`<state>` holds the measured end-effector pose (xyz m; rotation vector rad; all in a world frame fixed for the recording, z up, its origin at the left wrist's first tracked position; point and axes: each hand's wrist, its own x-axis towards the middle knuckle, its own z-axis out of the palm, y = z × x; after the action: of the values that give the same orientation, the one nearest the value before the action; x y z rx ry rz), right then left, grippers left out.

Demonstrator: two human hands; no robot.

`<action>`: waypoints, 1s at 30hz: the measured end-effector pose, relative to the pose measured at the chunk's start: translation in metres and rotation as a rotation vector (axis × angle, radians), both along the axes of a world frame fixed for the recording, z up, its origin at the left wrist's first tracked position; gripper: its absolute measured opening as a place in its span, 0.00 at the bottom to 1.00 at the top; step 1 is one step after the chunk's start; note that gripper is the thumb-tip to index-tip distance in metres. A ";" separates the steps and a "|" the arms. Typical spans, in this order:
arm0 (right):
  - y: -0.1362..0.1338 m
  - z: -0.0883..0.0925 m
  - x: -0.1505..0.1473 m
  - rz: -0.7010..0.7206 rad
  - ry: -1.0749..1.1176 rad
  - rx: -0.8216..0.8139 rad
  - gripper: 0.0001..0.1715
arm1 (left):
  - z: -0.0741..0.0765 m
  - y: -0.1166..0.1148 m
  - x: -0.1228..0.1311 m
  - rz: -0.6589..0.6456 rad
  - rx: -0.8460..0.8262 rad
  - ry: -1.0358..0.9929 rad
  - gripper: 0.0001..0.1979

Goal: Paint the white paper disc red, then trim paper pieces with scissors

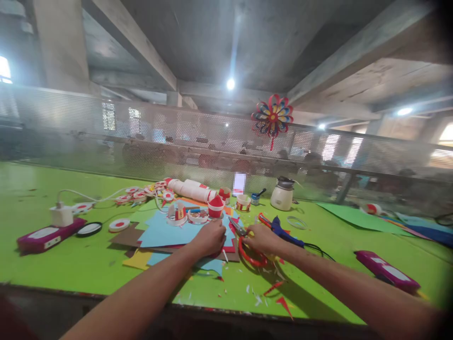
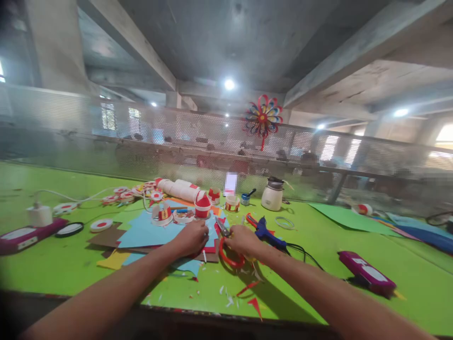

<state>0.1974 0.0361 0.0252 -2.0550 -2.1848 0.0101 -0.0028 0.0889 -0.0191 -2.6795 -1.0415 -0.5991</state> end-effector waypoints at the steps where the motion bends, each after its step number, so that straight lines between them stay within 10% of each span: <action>1: 0.003 0.004 0.000 0.022 -0.034 -0.023 0.17 | 0.000 -0.001 0.000 0.006 0.000 0.000 0.10; 11: 0.128 0.078 -0.028 0.116 -0.191 0.119 0.17 | 0.008 -0.007 0.000 -0.009 -0.057 0.022 0.12; 30: 0.341 0.051 -0.105 0.085 0.013 -0.232 0.19 | 0.014 -0.011 0.016 -0.069 -0.212 0.212 0.11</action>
<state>0.0925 0.3766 0.0765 -2.0642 -2.3594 0.2985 0.0130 0.0782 -0.0052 -2.8920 -1.0075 -0.2186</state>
